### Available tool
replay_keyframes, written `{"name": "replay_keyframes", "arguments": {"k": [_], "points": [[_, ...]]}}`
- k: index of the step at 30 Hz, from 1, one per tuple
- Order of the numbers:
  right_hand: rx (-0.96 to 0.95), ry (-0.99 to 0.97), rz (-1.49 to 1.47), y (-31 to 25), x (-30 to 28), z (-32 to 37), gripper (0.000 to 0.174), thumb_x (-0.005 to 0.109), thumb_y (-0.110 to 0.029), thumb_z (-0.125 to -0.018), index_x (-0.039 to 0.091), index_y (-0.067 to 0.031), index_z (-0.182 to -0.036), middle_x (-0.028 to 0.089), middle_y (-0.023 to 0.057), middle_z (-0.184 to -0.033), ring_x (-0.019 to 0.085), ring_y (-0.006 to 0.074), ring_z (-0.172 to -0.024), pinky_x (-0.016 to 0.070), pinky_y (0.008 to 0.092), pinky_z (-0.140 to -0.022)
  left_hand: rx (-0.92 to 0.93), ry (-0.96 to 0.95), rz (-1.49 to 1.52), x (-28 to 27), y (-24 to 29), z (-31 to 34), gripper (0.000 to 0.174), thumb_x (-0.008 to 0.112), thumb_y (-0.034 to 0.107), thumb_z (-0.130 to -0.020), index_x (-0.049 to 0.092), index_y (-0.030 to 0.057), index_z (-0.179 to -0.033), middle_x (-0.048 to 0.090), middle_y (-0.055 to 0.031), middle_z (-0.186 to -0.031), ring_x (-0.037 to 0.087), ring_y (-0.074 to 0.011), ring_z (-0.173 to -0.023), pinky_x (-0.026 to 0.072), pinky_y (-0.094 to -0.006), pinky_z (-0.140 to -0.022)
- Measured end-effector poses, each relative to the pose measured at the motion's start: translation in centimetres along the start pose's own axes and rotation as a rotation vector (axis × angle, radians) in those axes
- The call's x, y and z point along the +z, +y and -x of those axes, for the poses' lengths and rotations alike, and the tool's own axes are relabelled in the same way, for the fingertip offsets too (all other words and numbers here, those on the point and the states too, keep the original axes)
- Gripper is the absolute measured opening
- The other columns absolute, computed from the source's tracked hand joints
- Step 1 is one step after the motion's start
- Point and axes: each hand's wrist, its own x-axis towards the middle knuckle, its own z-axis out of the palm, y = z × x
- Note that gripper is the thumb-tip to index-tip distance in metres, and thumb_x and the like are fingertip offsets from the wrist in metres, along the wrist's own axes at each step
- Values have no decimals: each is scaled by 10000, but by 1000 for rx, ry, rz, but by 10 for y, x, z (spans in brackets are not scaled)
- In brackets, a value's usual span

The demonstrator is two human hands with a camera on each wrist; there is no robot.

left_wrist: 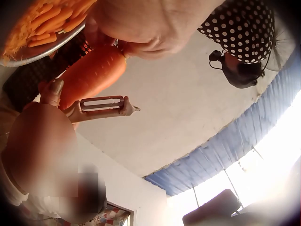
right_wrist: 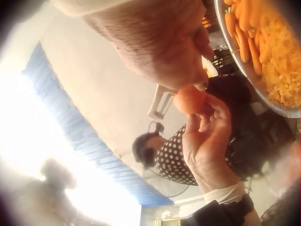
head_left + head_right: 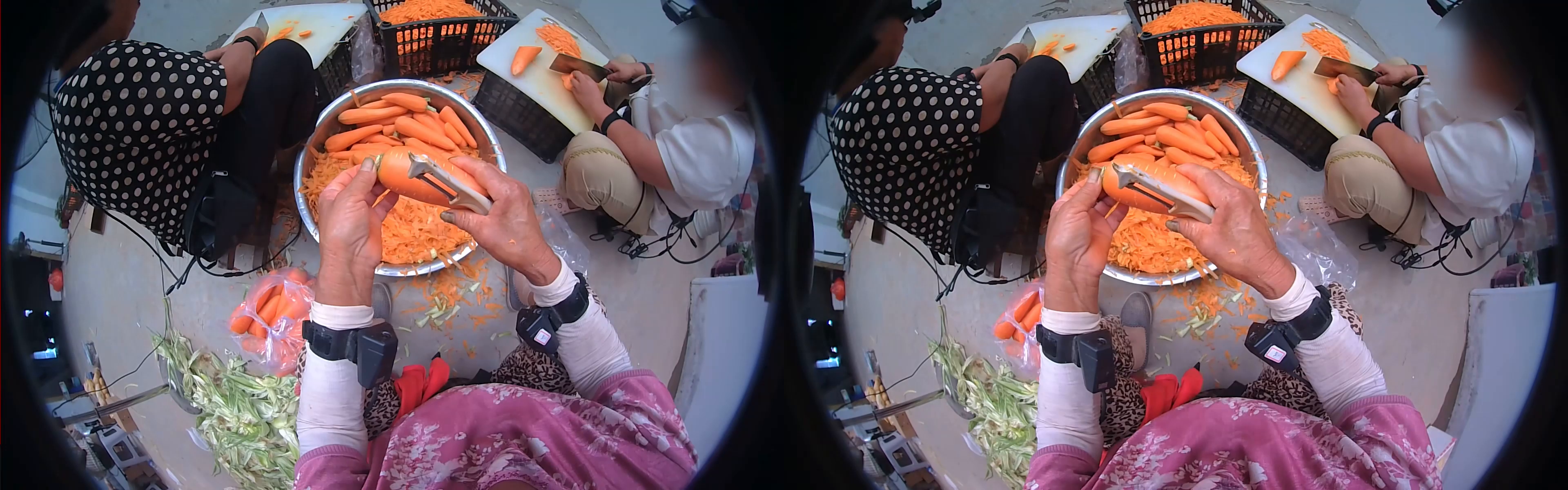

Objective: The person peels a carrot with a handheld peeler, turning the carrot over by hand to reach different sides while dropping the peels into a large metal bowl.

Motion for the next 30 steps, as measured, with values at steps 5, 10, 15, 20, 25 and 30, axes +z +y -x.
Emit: {"name": "replay_keyframes", "arguments": {"k": [5,10,15,20,25,30], "points": [[10,-7,-2,0,-1,-1,578,782,-154,-681,538,13,-1178,612,205,-1042,613,353,-955,484,387,-815,-6,-7,0,0,0,-1,165,533,175,-941,598,39,-1009,632,-49,-951,570,-135,-871,454,-338,-831],[29,-22,-20,1,-1,-1,570,772,-146,-688,535,18,-1180,605,214,-1042,609,360,-956,482,389,-817,-10,-18,-14,-2,-2,-3,179,510,171,-948,590,33,-1030,623,-50,-966,562,-134,-870,449,-331,-831],[10,-20,-7,1,-1,-1,575,764,-139,-684,530,21,-1185,602,218,-1041,604,367,-958,477,393,-827,1,-16,-38,1,-1,-2,200,483,184,-960,584,31,-1039,618,-51,-972,549,-127,-863,442,-318,-811],[-19,-19,-7,0,0,0,583,764,-141,-681,524,20,-1187,600,217,-1044,599,372,-965,475,395,-832,19,-8,-72,2,-2,-1,218,457,200,-975,585,33,-1035,618,-53,-955,547,-122,-841,441,-303,-773],[-12,-24,3,-1,0,0,579,762,-140,-684,524,16,-1189,596,217,-1060,598,371,-970,475,396,-833,25,-1,-109,-2,-3,-4,225,441,203,-982,584,33,-1018,619,-49,-924,542,-105,-797,440,-272,-714],[-19,-16,7,-1,2,0,573,757,-131,-686,524,16,-1189,596,220,-1056,598,375,-967,476,399,-830,47,-27,-178,-4,-2,-2,223,452,177,-973,564,21,-1086,622,-45,-990,549,-105,-843,439,-280,-750]]}}
